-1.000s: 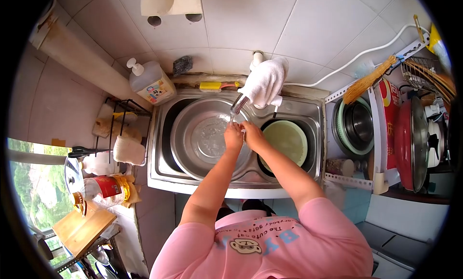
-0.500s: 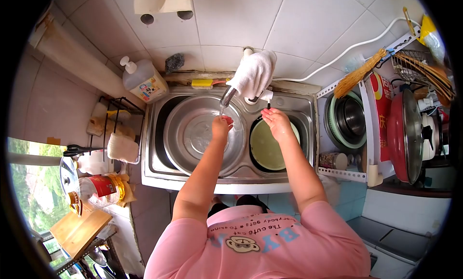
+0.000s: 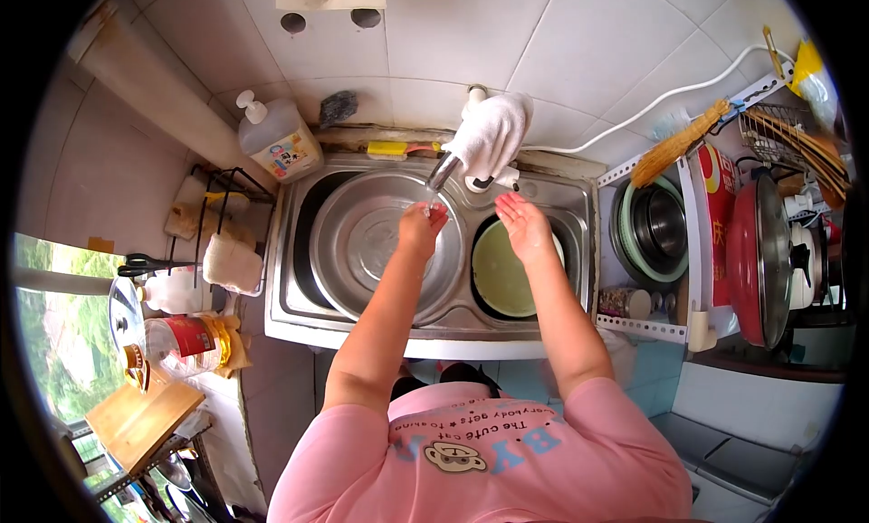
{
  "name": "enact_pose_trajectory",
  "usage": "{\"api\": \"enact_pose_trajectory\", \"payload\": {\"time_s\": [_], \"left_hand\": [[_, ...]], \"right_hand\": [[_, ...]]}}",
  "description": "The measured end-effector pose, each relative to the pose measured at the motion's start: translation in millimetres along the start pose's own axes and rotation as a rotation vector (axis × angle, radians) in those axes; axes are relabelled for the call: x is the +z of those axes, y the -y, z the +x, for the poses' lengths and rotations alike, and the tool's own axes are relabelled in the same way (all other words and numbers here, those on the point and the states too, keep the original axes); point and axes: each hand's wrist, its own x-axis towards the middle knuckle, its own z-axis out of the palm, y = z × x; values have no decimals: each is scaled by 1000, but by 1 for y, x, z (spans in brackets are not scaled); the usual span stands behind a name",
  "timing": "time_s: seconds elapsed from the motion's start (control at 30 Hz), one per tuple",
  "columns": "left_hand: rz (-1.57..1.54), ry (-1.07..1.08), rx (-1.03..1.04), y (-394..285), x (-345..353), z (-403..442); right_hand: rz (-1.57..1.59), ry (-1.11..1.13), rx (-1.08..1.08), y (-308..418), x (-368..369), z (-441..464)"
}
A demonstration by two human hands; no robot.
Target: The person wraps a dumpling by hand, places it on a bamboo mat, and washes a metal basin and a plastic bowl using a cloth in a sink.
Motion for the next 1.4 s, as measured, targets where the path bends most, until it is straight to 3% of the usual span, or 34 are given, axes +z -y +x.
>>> {"api": "enact_pose_trajectory", "payload": {"time_s": [0.03,0.13,0.2,0.33,0.4,0.47,0.53,0.6,0.67,0.73,0.87,0.9,0.97,1.0,1.07,1.13,1.17,1.27,1.4], "left_hand": [[-29,17,-3,-1,0,1],[-146,100,26,2,3,3],[-286,186,-97,-12,13,-5],[-425,428,-93,-45,29,-51],[-490,512,-43,-23,8,-16],[-414,352,-75,-31,16,-21],[-380,201,-138,-35,24,-22],[-353,167,-48,-21,14,5],[-274,10,-76,-19,11,-1],[-256,30,-116,-30,15,-25],[-167,137,-301,-64,41,-77],[-155,149,-327,-65,38,-77],[-157,414,-305,-50,26,-59],[-162,407,-303,-46,28,-54],[64,244,12,-42,32,-46],[82,197,21,-53,38,-59],[83,156,25,-57,40,-64],[100,52,34,-44,36,-51],[365,-154,106,-18,10,-26]], "right_hand": [[38,-44,53,-9,12,-6],[40,163,207,-48,54,-20],[117,173,254,-67,85,-29],[115,188,138,-89,109,-26],[8,205,95,-89,116,-31],[-193,296,-31,-93,119,-36],[-654,335,-327,-100,115,-37],[-1318,383,-715,-97,111,-41],[-1373,470,-804,-100,112,-45],[-1501,528,-790,-99,110,-42],[-1342,585,-734,-96,107,-22],[-1463,567,-747,-93,104,-15],[-1586,554,-757,-89,105,-3],[-1711,524,-692,-86,112,1],[-1834,494,-622,-80,128,0],[-1898,276,-457,-74,144,-11],[-1902,328,-568,-71,145,-12],[-2032,422,-613,-78,123,6],[-1936,479,-541,-77,133,-16]]}}
